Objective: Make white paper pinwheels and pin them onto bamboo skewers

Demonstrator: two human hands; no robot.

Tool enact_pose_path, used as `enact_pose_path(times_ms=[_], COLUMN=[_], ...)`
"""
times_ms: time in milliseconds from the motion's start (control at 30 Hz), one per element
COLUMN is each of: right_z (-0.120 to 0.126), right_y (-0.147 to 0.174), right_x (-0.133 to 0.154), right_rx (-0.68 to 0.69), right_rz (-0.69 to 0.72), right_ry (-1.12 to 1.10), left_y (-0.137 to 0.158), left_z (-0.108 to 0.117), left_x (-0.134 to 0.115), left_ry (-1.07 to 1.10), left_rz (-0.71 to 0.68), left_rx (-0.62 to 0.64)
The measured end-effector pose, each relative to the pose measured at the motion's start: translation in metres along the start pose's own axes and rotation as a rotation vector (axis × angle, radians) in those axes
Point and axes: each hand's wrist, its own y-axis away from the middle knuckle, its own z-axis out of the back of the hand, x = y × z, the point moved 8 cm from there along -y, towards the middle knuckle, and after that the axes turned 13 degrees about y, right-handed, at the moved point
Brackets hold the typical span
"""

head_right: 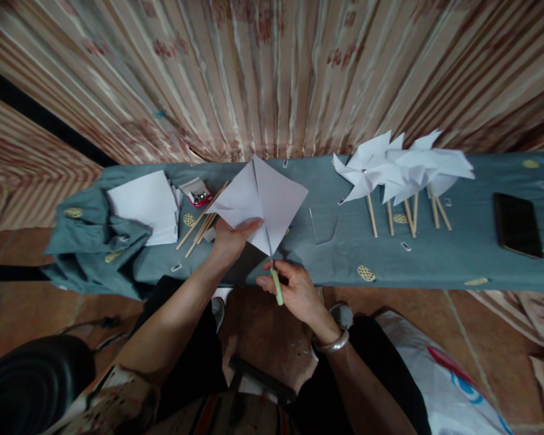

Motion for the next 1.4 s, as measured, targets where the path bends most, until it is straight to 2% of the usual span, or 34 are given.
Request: enact_pose_path(times_ms=[200, 667, 1033, 1400], right_z=[0.002, -0.003, 0.004, 0.002], right_y=[0.001, -0.002, -0.002, -0.003], right_x=[0.002, -0.007, -0.009, -0.011], right_rx=[-0.007, -0.032, -0.052, -0.072], right_rz=[0.000, -0.046, -0.015, -0.038], right_ry=[0.006, -0.108, -0.017, -0.081], left_y=[0.002, 0.001, 0.005, 0.006], left_z=[-0.001, 0.000, -0.003, -0.002], left_x=[0.003, -0.004, 0.008, 0.006], left_ry=[0.014, 0.010, 0.025, 0.024], left_rz=[0.046, 0.015, 0.061, 0.055], left_rx=[-0.001, -0.019, 0.032, 0.021])
